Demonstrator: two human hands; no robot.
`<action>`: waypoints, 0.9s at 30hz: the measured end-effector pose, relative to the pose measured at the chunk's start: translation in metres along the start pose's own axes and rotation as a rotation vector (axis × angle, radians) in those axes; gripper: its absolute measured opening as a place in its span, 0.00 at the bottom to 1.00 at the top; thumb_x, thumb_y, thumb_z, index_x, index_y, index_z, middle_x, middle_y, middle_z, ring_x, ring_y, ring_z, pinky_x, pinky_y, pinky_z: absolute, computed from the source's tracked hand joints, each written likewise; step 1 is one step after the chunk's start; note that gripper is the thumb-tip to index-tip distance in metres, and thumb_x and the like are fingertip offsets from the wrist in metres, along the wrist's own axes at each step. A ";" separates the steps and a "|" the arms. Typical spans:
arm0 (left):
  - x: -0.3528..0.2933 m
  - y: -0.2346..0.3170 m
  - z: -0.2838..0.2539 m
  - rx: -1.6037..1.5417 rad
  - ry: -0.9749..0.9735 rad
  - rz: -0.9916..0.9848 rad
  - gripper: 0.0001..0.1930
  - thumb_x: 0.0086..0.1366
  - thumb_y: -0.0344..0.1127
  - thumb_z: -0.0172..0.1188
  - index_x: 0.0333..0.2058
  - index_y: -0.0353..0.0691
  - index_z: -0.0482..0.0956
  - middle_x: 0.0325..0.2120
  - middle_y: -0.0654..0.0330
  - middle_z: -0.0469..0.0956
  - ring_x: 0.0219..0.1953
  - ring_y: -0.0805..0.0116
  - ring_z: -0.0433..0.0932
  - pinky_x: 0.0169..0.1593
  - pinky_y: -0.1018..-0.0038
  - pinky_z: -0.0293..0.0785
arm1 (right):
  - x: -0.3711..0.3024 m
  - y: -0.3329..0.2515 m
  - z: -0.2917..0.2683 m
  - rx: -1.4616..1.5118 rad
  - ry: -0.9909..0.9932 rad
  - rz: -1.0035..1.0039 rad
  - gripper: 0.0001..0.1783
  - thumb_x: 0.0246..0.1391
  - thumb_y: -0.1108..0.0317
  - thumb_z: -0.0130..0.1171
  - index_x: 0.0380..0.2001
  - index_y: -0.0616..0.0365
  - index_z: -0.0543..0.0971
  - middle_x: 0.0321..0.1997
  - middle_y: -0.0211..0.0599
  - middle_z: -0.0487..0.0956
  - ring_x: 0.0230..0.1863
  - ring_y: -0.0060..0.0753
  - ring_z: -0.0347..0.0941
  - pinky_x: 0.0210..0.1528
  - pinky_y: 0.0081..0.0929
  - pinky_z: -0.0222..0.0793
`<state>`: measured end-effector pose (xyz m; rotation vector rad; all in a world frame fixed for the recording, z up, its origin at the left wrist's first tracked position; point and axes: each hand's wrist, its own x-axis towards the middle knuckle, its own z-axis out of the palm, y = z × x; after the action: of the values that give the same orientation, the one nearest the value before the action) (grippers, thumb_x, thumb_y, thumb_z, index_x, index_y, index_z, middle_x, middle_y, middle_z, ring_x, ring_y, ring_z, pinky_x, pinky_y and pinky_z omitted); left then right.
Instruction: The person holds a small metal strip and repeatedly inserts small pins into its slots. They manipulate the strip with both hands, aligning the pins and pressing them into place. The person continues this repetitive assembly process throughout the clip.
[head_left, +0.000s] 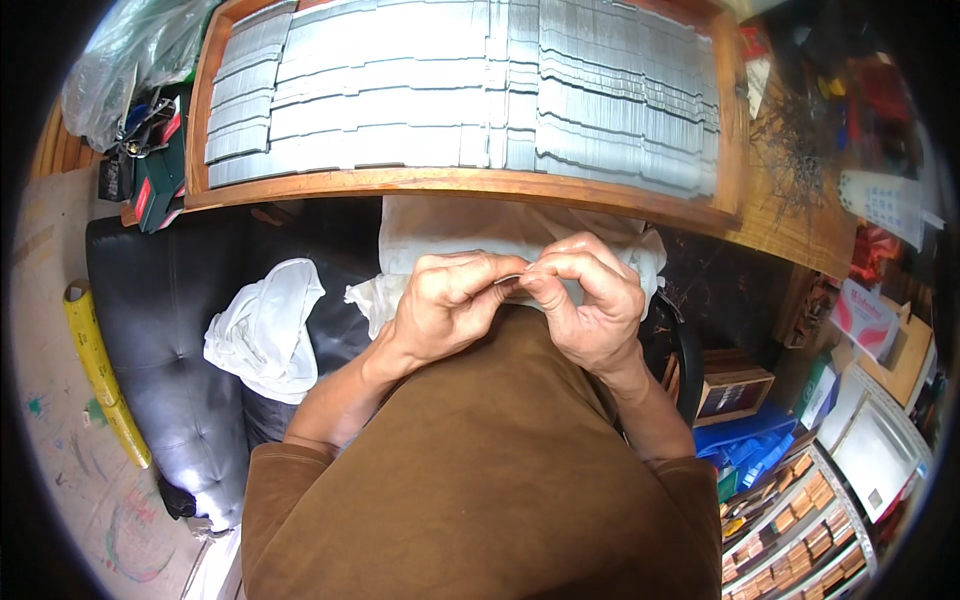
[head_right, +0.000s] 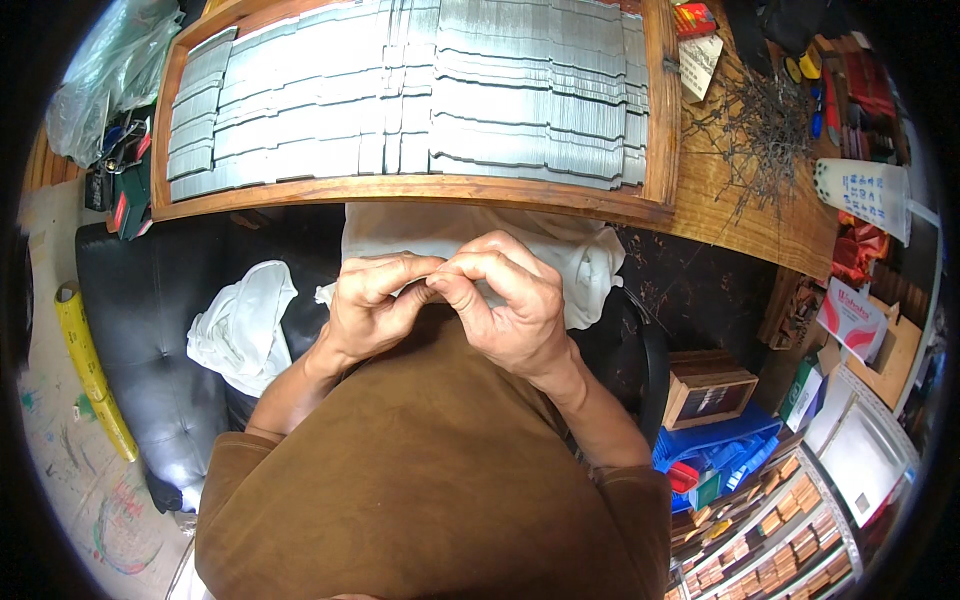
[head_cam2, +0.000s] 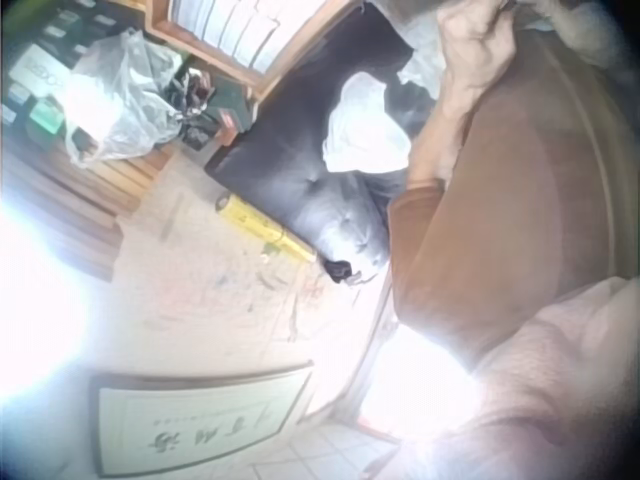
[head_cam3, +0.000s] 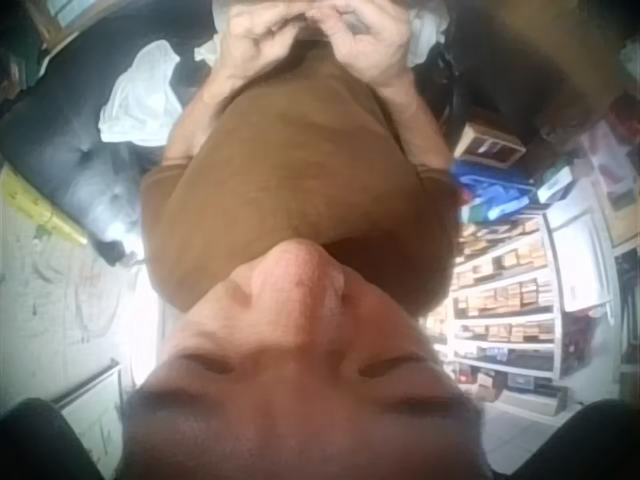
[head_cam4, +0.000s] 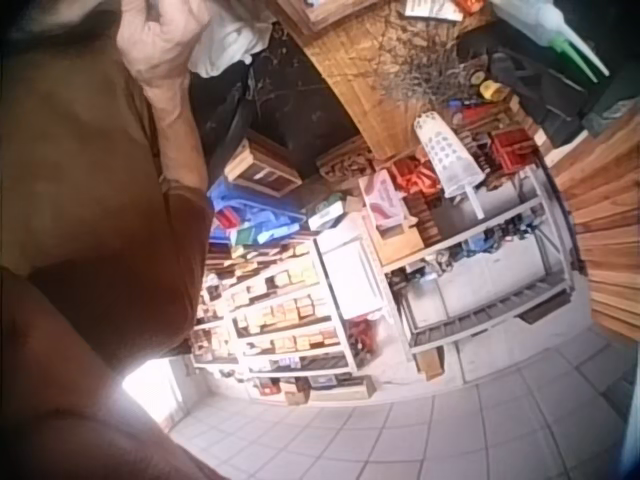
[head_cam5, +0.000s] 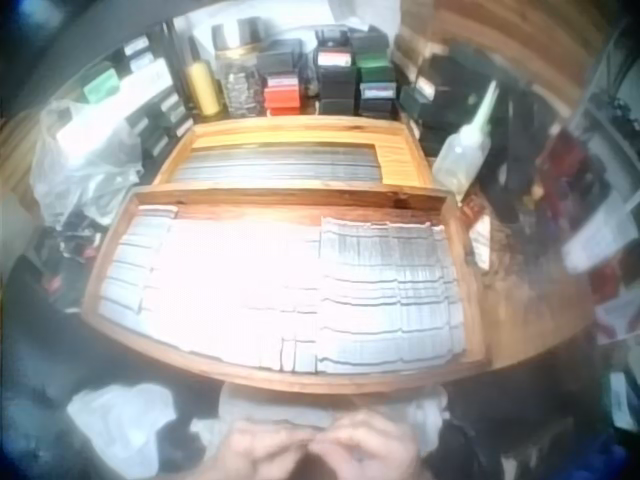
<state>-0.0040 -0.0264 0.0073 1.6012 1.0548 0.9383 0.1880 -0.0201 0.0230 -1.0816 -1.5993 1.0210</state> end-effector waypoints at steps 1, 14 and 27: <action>-0.001 0.000 0.001 0.004 0.002 0.013 0.11 0.58 0.19 0.69 0.41 0.31 0.85 0.30 0.49 0.86 0.29 0.57 0.86 0.34 0.69 0.80 | -0.001 0.002 0.000 0.007 -0.001 -0.004 0.09 0.51 0.80 0.72 0.35 0.63 0.84 0.31 0.38 0.81 0.32 0.31 0.79 0.35 0.25 0.75; -0.008 -0.009 0.007 -0.024 0.032 0.113 0.18 0.54 0.13 0.63 0.45 0.30 0.85 0.30 0.49 0.85 0.29 0.56 0.85 0.34 0.69 0.81 | 0.007 0.006 -0.007 0.157 -0.165 0.134 0.07 0.48 0.80 0.74 0.33 0.63 0.87 0.31 0.35 0.80 0.33 0.27 0.76 0.34 0.23 0.71; -0.008 -0.007 0.010 -0.048 0.057 0.089 0.19 0.55 0.13 0.63 0.47 0.32 0.85 0.31 0.49 0.86 0.31 0.56 0.86 0.35 0.69 0.81 | 0.009 0.005 -0.008 0.182 -0.179 0.177 0.07 0.47 0.80 0.75 0.31 0.64 0.87 0.30 0.34 0.80 0.32 0.26 0.76 0.34 0.23 0.71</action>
<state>0.0014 -0.0362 -0.0030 1.6008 0.9998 1.0664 0.1949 -0.0086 0.0219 -1.0439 -1.5345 1.3871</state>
